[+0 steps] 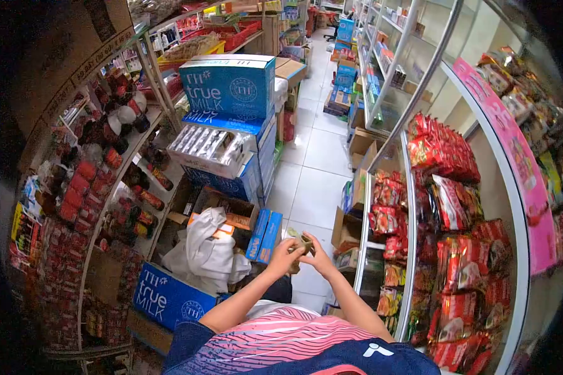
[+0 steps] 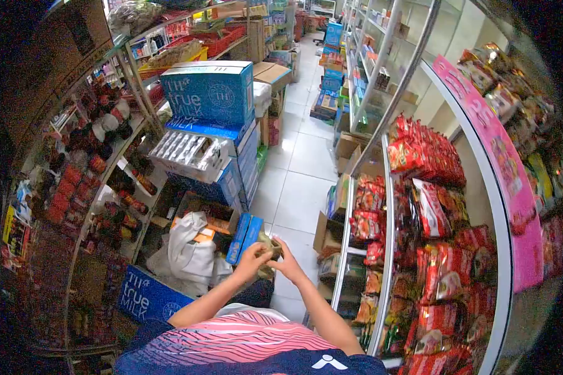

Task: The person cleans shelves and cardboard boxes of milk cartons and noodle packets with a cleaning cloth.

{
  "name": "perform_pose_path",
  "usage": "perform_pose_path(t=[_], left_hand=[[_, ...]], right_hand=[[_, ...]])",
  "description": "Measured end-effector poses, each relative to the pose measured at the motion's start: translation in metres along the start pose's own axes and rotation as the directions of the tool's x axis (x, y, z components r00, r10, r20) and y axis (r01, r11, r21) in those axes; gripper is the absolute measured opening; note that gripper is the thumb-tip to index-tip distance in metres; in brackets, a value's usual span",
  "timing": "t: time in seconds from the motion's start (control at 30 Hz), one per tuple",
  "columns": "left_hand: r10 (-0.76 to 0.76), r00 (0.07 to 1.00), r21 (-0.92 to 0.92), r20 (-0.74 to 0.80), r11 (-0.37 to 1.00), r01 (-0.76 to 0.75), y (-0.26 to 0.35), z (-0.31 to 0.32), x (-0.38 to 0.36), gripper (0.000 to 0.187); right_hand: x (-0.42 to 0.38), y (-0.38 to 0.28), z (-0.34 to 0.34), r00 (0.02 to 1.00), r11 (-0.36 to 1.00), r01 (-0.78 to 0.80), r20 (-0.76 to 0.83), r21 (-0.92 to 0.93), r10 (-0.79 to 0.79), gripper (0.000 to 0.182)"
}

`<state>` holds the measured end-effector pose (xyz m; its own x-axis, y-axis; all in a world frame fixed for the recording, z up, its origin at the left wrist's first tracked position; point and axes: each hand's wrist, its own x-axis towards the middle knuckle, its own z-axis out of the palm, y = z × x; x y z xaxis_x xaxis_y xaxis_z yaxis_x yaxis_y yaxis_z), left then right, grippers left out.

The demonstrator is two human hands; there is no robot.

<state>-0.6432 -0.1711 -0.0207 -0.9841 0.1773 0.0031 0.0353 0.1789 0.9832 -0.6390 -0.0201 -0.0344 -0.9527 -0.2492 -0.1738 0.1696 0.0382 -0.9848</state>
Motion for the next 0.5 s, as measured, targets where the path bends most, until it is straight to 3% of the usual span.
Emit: perform_pose_path(t=[0.07, 0.17, 0.2, 0.23, 0.3, 0.37, 0.47, 0.5], left_hand=[[0.015, 0.993, -0.013, 0.116, 1.000, -0.014, 0.005, -0.004, 0.031, 0.026], [0.067, 0.978, -0.086, 0.200, 0.995, -0.051, 0.041, -0.032, 0.086, 0.025], [0.032, 0.975, -0.133, 0.222, 0.991, -0.002, 0.059, -0.046, 0.105, 0.021], [0.011, 0.982, -0.070, 0.188, 0.998, 0.002, 0.068, -0.061, 0.126, 0.020], [0.111, 0.993, 0.005, 0.045, 0.994, -0.111, 0.088, -0.087, 0.163, 0.017], [0.121, 0.985, -0.110, -0.124, 0.985, -0.135, 0.096, -0.113, 0.198, 0.013], [0.114, 0.934, -0.175, -0.339, 0.968, -0.182, 0.103, -0.141, 0.234, 0.011], [0.056, 0.921, -0.291, -0.385, 0.940, -0.180, 0.103, -0.142, 0.241, 0.013]], right_hand=[[0.034, -0.005, -0.007, 0.986, 0.992, 0.056, 0.152, 0.112, -0.073, 0.071], [0.095, -0.005, -0.015, 0.982, 0.994, 0.107, 0.159, -0.008, -0.105, 0.059], [0.105, -0.041, -0.014, 0.981, 0.997, -0.032, 0.191, -0.067, 0.044, 0.050], [0.125, -0.048, -0.018, 0.979, 0.997, -0.027, 0.201, -0.074, 0.042, 0.050], [0.158, -0.057, -0.022, 0.960, 0.993, -0.013, 0.277, -0.116, 0.045, 0.031], [0.184, -0.085, -0.031, 0.938, 0.993, -0.075, 0.333, -0.092, 0.102, 0.027], [0.223, -0.118, -0.054, 0.966, 0.991, -0.031, 0.250, -0.131, 0.063, 0.029], [0.234, -0.126, -0.061, 0.977, 0.985, -0.012, 0.206, -0.173, 0.048, 0.028]])
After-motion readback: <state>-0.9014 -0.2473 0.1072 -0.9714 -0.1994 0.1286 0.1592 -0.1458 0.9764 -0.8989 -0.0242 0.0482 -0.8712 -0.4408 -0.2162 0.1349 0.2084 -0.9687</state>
